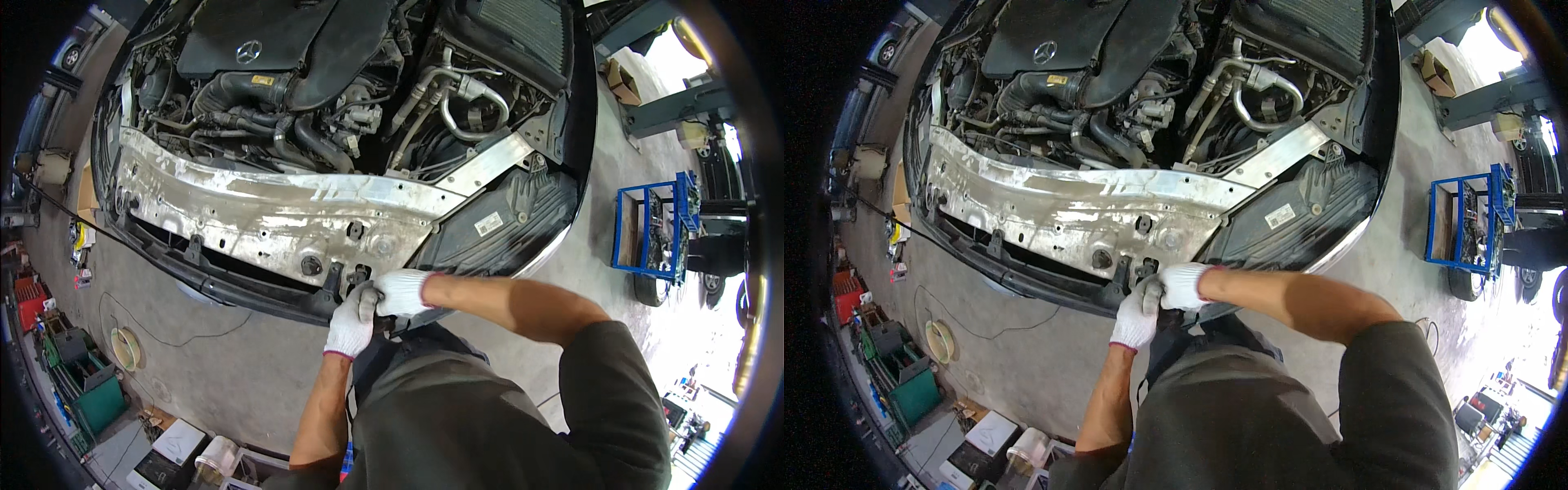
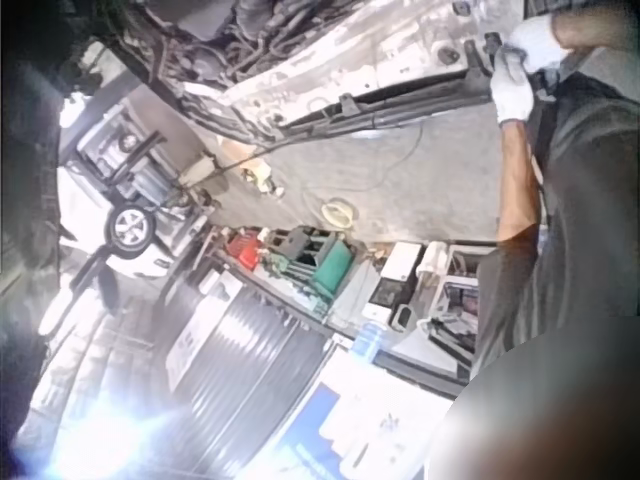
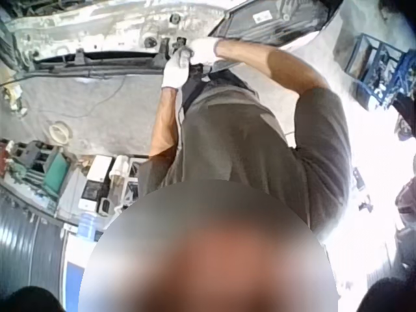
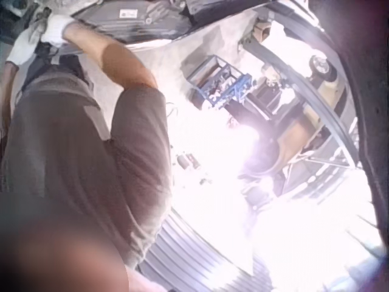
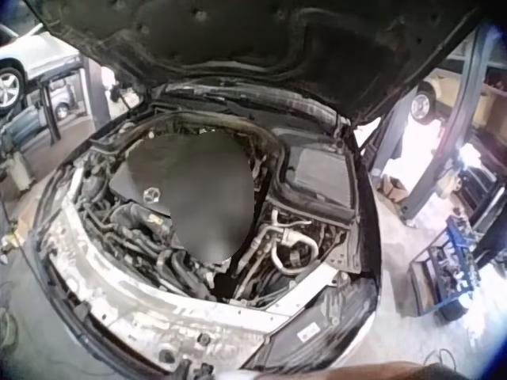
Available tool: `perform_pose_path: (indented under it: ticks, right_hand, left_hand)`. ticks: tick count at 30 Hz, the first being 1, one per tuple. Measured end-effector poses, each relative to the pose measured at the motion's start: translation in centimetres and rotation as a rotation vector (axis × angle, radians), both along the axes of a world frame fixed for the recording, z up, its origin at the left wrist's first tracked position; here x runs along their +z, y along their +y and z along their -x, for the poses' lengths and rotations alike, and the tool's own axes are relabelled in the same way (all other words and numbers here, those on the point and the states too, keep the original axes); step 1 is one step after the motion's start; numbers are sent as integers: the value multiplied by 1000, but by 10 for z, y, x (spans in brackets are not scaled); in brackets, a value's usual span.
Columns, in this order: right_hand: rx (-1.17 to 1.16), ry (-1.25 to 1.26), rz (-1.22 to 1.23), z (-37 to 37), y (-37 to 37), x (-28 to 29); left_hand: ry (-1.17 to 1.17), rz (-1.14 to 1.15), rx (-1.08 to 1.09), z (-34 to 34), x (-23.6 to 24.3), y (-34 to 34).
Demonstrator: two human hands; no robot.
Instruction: The person works on the front end of a car with the hood open, repeatedly inserting and removing black plastic fasteners from the radiator support area. The person briefly walks to a tool cart to retrieve a fastener before returning to continue the task.
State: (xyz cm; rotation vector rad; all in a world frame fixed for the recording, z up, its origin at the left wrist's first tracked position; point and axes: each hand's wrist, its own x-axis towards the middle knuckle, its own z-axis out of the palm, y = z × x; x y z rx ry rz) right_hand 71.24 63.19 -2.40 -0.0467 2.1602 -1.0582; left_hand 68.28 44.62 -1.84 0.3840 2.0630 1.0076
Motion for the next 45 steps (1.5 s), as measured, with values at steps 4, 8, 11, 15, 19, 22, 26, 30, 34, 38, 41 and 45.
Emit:
perform_pose_path:
  ticks: [4, 8, 11, 15, 19, 22, 26, 30, 34, 38, 41, 45]
  right_hand:
    - [-518, -556, 344, -71, 10, 39]
    - [-894, -679, 698, -93, 43, 36]
    - [-1220, -644, 816, -72, 50, 38]
    - [-1296, -342, 815, 0, 32, 31]
    - [-256, -27, -61, 115, -38, 33]
    - [-8, 321, -554, 123, -122, 1]
    - [-176, 35, -194, 104, -69, 62]
    - [-1037, -88, 74, 25, 4, 40]
    - [-1931, -474, 534, -33, -17, 61]
    - [-1214, -241, -167, 3, -35, 26]
    - [-483, 44, -374, 48, -56, 44]
    - [65, -9, -453, 75, -80, 42]
  left_hand:
    - [-16, -78, -28, 5, -7, -3]
    - [-42, -140, -52, 4, -16, -8]
    - [-9, -105, -65, 7, -7, -7]
    - [-9, -109, -63, 8, -7, -8]
    - [-65, -5, -207, 12, -22, -12]
    - [395, -183, -82, -17, -95, -35]
    - [108, 19, -191, 3, -34, -24]
    - [-41, -43, -92, 9, -2, -6]
    - [-45, 29, -143, 7, -14, -7]
    - [-36, 22, -126, 13, -7, -8]
    - [139, -39, -303, 5, -61, -23]
    - [273, -159, -253, -6, -61, -30]
